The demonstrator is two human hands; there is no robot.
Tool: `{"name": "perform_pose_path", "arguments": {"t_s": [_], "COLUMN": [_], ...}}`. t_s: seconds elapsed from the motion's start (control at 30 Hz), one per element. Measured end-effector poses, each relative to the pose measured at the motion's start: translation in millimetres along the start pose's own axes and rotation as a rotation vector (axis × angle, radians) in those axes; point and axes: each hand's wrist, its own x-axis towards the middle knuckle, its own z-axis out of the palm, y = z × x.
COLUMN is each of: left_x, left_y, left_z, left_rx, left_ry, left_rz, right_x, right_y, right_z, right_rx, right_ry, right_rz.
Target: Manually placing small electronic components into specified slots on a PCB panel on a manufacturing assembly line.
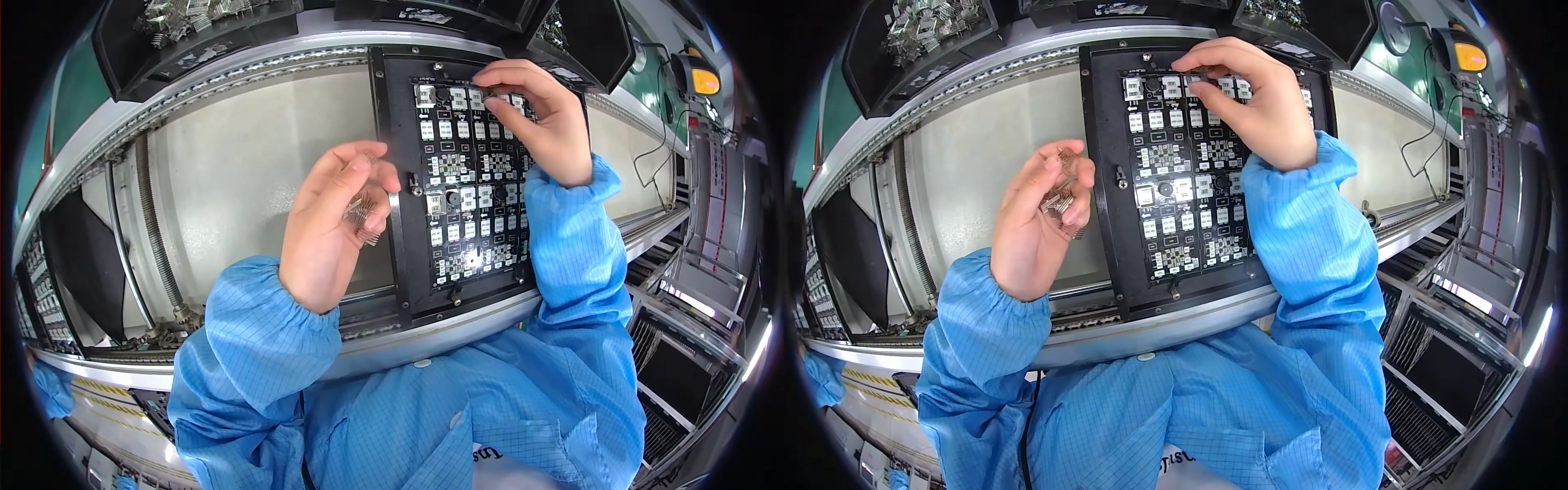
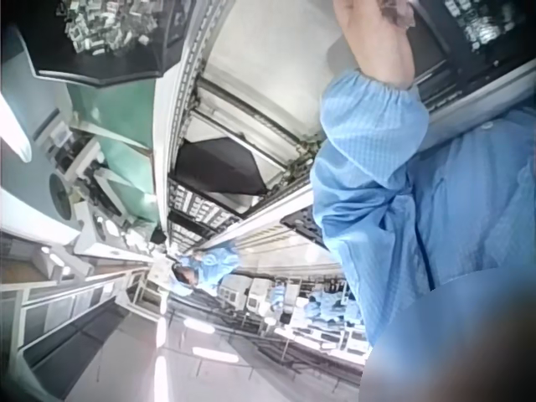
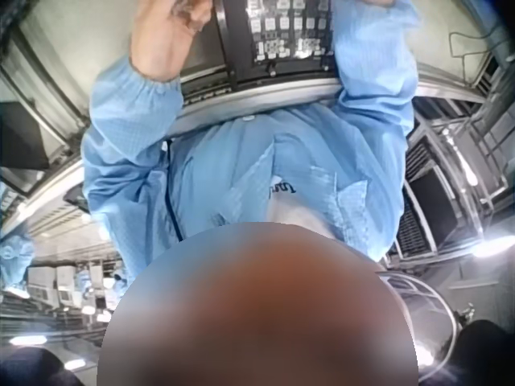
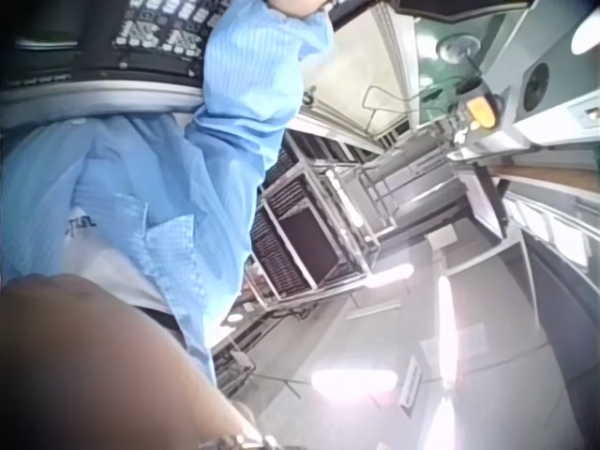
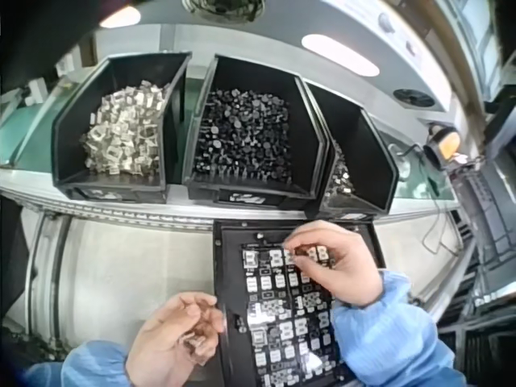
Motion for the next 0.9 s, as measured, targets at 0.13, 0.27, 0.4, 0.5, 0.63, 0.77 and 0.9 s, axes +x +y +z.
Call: {"name": "perform_pose_path", "arguments": {"t_s": [0.13,0.27,0.4,0.5,0.63,0.77,0.9], "left_x": [4,4,3,-1,-6,-10,-12], "left_y": [-2,-2,1,4,7,10,13], "left_z": [14,15,7,0,-8,-14,-15], "left_rx": [-0.005,-0.015,-0.025,-0.040,-0.034,-0.033,0.015], "left_ry": [0.010,-0.001,-0.009,-0.015,-0.016,-0.017,-0.005], "left_rz": [0.020,0.035,0.036,0.036,0.034,0.035,0.022], "right_x": [-3,-7,-3,0,2,5,5], "right_y": [11,19,14,9,7,1,-4], "right_z": [-8,-4,3,12,22,33,40], "right_rx": [-0.339,-0.370,-0.489,-0.479,-0.521,-0.493,-0.466], "right_ry": [0.032,0.060,0.039,0.041,0.042,0.042,0.051], "right_rz": [-0.131,-0.127,-0.159,-0.151,-0.191,-0.186,-0.140]}}
